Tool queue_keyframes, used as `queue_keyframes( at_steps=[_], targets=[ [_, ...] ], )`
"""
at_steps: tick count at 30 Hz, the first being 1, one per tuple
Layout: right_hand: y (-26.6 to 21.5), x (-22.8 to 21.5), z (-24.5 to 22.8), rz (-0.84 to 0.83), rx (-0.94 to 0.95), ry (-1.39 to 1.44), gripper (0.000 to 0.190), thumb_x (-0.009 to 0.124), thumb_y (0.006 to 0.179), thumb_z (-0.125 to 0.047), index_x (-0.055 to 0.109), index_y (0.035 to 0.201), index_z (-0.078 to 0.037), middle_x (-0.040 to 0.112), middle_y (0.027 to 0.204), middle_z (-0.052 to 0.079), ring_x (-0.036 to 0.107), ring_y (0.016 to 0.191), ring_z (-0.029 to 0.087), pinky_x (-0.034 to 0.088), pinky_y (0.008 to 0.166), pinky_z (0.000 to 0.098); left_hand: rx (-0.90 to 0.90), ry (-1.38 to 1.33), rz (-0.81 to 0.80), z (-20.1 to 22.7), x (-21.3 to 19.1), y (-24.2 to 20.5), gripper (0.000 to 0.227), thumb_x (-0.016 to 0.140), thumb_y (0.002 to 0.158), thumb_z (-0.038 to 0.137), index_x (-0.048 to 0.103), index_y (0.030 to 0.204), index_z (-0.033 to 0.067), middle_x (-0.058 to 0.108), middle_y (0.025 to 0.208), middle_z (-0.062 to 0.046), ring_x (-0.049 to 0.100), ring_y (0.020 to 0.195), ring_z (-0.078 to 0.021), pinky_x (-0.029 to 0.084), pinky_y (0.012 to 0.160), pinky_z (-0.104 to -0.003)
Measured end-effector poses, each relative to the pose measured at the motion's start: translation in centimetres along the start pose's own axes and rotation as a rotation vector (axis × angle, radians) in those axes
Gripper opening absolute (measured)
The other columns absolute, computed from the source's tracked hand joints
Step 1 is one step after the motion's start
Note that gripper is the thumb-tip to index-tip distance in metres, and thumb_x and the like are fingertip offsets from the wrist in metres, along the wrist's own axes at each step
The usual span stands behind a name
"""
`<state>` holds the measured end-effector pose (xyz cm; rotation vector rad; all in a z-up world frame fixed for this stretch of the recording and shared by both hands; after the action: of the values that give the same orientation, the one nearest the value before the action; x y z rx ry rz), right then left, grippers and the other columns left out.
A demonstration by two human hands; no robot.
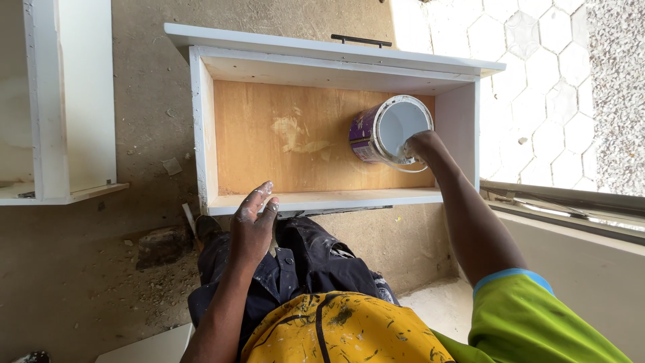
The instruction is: Applying white filler to the edges and corners of a wooden drawer using a rag to smooth the joints.
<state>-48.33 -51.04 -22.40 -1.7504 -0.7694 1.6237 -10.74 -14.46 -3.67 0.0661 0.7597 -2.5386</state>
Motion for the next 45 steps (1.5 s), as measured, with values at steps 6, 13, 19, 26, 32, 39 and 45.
queue_keyframes(
  at_steps=[6,13,19,26,32,39,45],
  targets=[
    [-2.1,-0.3,2.6,0.391,-0.027,0.281,0.031,0.073,0.077,-0.034,0.079,0.093,-0.008,0.068,0.075,0.018,0.069,0.069,0.036,0.051,0.058,0.0496,0.005,-0.120,0.092,-0.7,-3.8,-0.3,0.038,0.059,0.101,0.017,0.063,0.137,0.0038,0.065,0.134,-0.028,0.054,0.132,-0.0443,0.045,0.111,-0.053],
    [-14.9,7.5,-5.5,0.049,-0.065,1.039,0.015,0.060,0.085,-0.017,0.063,0.090,-0.003,0.050,0.068,0.004,0.048,0.055,0.015,0.034,0.049,0.0304,0.006,-0.070,0.074,-2.1,-10.2,0.7,0.036,0.059,0.101,0.016,0.065,0.133,0.0024,0.066,0.132,-0.027,0.058,0.130,-0.0385,0.048,0.110,-0.050],
    [-27.8,17.2,-17.3,-0.402,-0.226,1.850,0.028,0.052,0.089,-0.017,0.070,0.105,-0.002,0.069,0.077,0.008,0.051,0.063,0.015,0.030,0.056,0.0248,0.072,-0.007,-0.056,-2.0,-15.6,1.1,0.035,0.058,0.101,0.015,0.064,0.131,-0.0017,0.065,0.131,-0.029,0.058,0.130,-0.0391,0.048,0.110,-0.049],
    [-30.6,25.2,-21.4,0.098,-0.303,1.491,0.020,0.070,0.092,-0.011,0.068,0.110,-0.003,0.064,0.071,0.006,0.058,0.055,0.013,0.045,0.048,0.0210,0.088,0.150,-0.109,-3.7,-18.3,1.1,0.035,0.059,0.101,0.016,0.065,0.133,0.0024,0.068,0.131,-0.024,0.060,0.129,-0.0366,0.049,0.108,-0.047],
    [-34.5,25.7,-28.6,0.357,-0.277,1.101,0.021,0.073,0.093,-0.005,0.070,0.114,-0.002,0.072,0.090,0.012,0.070,0.073,0.019,0.057,0.062,0.0283,0.069,0.160,-0.153,-4.3,-17.6,1.2,0.036,0.061,0.101,0.018,0.065,0.134,0.0029,0.068,0.132,-0.023,0.060,0.129,-0.0371,0.048,0.110,-0.045],
    [-32.9,29.0,-34.4,0.511,-0.349,0.544,0.016,0.072,0.091,-0.020,0.071,0.097,-0.006,0.063,0.089,0.016,0.066,0.088,0.040,0.056,0.076,0.0547,0.059,0.179,-0.172,-4.7,-18.1,1.3,0.036,0.061,0.101,0.019,0.065,0.134,0.0038,0.068,0.132,-0.023,0.059,0.130,-0.0360,0.048,0.110,-0.044],
    [-29.3,25.2,-24.3,0.813,-0.228,0.772,0.009,0.076,0.091,-0.006,0.069,0.094,-0.002,0.061,0.082,0.018,0.062,0.079,0.036,0.052,0.073,0.0481,0.069,0.187,-0.166,-3.9,-19.8,1.3,0.036,0.058,0.101,0.016,0.065,0.133,0.0020,0.068,0.132,-0.025,0.059,0.130,-0.0396,0.048,0.110,-0.048]
  ],
)
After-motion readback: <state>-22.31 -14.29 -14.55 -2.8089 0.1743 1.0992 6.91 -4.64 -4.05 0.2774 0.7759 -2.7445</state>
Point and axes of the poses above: each hand's wrist, its own y-axis towards the middle knuckle, its own x-axis out of the palm, z = x × y, the point moved 7 cm from there along y, towards the middle knuckle
